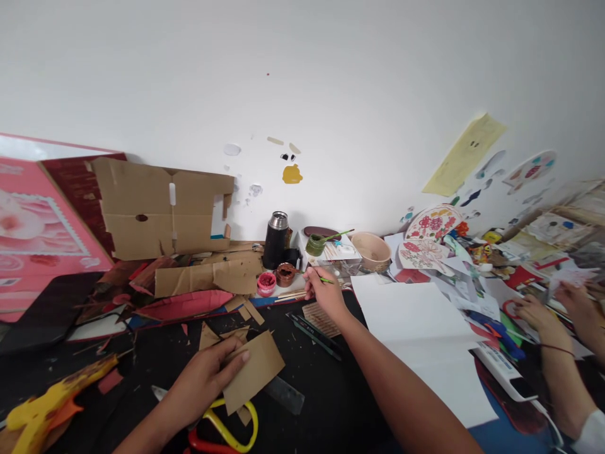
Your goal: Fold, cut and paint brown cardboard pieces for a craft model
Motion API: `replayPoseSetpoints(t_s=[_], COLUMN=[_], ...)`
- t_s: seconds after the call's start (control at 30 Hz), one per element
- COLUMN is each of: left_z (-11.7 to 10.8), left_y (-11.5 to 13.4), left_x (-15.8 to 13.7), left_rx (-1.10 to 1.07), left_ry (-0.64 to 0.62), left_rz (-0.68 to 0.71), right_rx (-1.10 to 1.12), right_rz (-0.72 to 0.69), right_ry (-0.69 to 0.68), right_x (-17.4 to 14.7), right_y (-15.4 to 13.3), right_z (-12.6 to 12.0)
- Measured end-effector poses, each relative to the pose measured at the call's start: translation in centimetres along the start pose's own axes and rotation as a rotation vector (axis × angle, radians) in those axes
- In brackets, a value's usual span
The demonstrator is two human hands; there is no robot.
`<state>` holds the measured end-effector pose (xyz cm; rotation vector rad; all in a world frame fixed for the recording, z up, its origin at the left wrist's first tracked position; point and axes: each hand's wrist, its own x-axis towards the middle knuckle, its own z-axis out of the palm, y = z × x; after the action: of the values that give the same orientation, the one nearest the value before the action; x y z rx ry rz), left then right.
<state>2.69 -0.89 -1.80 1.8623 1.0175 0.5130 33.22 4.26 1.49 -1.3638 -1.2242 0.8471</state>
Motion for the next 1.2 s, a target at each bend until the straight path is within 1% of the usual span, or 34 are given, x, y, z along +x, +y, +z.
replayPoseSetpoints(t_s=[0.13, 0.43, 0.67, 0.87, 1.0, 1.2], left_z=[0.0, 0.0, -0.1, 0.0, 0.0, 0.0], left_y=[-0.2, 0.2, 0.7, 0.3, 0.2, 0.5], left_x=[0.0, -0.1, -0.1, 0.0, 0.0, -0.1], left_rx=[0.021, -0.004, 0.0, 0.032, 0.035, 0.045], left_ry=[-0.019, 0.001, 0.033, 0.015, 0.002, 0.005], left_rz=[-0.006, 0.011, -0.003, 0.007, 0.0, 0.005], right_rx=[-0.004, -0.037, -0.074, -0.145, -0.274, -0.532], right_rz=[0.008, 0.016, 0.015, 0.004, -0.066, -0.241], right_ry=[-0.001, -0.007, -0.074, -0.134, -0.196, -0.252], right_x=[0.0, 0.1, 0.2, 0.5, 0.5, 0.1], right_y=[0.2, 0.4, 0.6, 0.0, -1.1, -3.5], right_z=[0.0, 0.0, -0.7, -0.9, -0.8, -0.3])
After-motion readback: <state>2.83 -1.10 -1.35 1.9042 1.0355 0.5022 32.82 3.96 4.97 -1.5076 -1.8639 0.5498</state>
